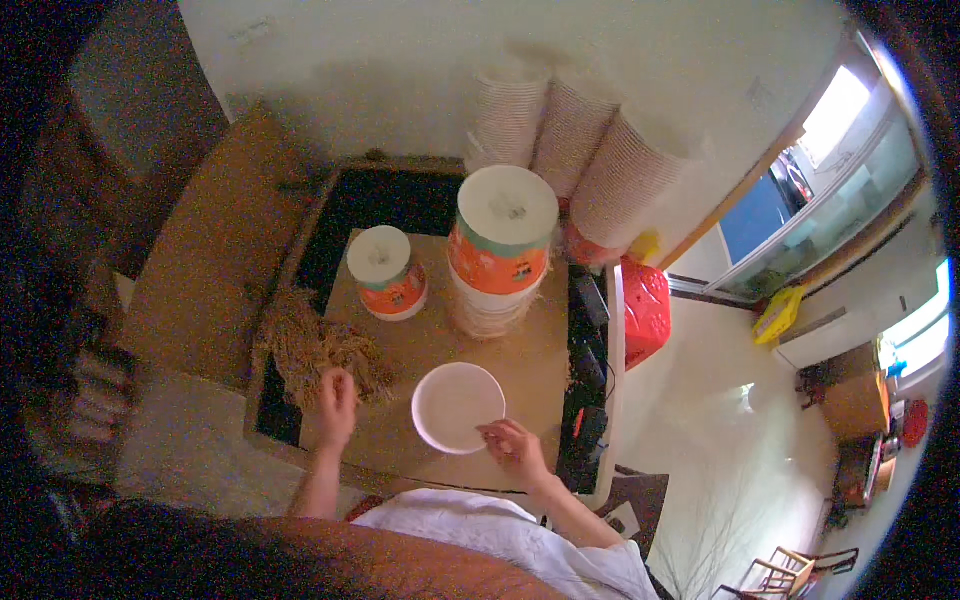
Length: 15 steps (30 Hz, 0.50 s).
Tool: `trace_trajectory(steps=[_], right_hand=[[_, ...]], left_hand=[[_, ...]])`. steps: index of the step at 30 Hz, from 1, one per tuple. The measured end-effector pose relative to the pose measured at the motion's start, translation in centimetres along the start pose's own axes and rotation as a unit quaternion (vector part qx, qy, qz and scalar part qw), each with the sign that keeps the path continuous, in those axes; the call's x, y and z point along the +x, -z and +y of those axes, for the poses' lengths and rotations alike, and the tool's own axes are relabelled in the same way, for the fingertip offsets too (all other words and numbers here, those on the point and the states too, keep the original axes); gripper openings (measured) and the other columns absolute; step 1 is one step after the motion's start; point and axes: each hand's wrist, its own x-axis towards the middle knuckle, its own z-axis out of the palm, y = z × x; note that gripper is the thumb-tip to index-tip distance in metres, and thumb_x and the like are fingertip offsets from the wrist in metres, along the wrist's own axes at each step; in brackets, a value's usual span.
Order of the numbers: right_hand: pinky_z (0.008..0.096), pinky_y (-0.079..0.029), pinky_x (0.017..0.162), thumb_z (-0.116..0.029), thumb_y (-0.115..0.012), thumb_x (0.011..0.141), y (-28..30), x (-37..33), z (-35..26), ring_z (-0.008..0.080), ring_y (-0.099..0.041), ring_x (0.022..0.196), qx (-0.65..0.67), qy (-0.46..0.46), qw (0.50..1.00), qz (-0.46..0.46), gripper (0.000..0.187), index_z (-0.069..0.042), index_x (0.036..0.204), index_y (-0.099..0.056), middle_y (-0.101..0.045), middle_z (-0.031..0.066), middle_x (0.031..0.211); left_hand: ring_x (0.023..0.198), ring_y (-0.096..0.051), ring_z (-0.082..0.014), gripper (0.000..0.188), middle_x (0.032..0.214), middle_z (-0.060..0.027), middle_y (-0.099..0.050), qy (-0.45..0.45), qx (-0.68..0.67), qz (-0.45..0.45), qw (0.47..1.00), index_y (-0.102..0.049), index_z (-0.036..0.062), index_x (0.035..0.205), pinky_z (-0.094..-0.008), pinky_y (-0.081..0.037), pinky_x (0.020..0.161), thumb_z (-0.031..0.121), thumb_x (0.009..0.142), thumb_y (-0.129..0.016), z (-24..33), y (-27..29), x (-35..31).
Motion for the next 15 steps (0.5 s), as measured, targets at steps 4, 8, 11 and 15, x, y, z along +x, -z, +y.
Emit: trace_trajectory(steps=[4, 8, 11, 15], right_hand=[[0.0235, -0.045, 0.072, -0.004, -0.055, 0.080, -5.8, -0.5, -2.0, 0.0120, -0.056, 0.081, 0.290, -0.197, 0.936, -0.008, 0.017, 0.000, 0.096, -0.059, -0.060, 0.0069, 0.090], [0.0231, -0.045, 0.073, -0.009, -0.054, 0.082, -7.9, -0.5, -1.9, 0.0113, -0.055, 0.081, 0.350, -0.183, 0.918, -0.024, 0.019, 0.003, 0.097, -0.057, -0.060, 0.0064, 0.089], [0.0238, -0.045, 0.073, -0.011, -0.054, 0.082, -8.1, -1.4, -0.7, 0.0120, -0.056, 0.082, 0.373, -0.190, 0.908, -0.017, 0.016, 0.002, 0.091, -0.058, -0.060, 0.0062, 0.086], [0.0252, -0.045, 0.077, -0.012, -0.052, 0.083, -7.4, -1.9, -0.6, 0.0126, -0.056, 0.085, 0.376, -0.210, 0.902, 0.031, 0.015, 0.002, 0.088, -0.058, -0.060, 0.0073, 0.090]], left_hand=[[0.062, -0.053, -0.0147, 0.006, 0.072, -0.0059, -0.052, -0.044, 0.045, -0.072, 0.995, -0.046, 0.0041, 0.089, -0.0257, -0.042, 0.055, 0.007, 0.085, -0.047, 1.7, -4.7, -7.4], [0.065, -0.060, -0.0230, 0.006, 0.072, -0.0120, -0.058, -0.064, 0.054, -0.097, 0.992, -0.047, 0.0022, 0.088, -0.0309, -0.046, 0.056, 0.005, 0.082, -0.049, 2.0, -6.7, -10.3], [0.066, -0.060, -0.0250, 0.009, 0.073, -0.0130, -0.058, -0.091, 0.116, -0.112, 0.983, -0.047, 0.0025, 0.089, -0.0319, -0.046, 0.057, 0.006, 0.082, -0.051, 1.0, -6.3, -11.2], [0.066, -0.059, -0.0268, 0.012, 0.076, -0.0133, -0.058, -0.081, 0.074, -0.124, 0.986, -0.049, 0.0031, 0.090, -0.0335, -0.046, 0.057, 0.009, 0.080, -0.054, 1.9, -5.9, -11.5]])
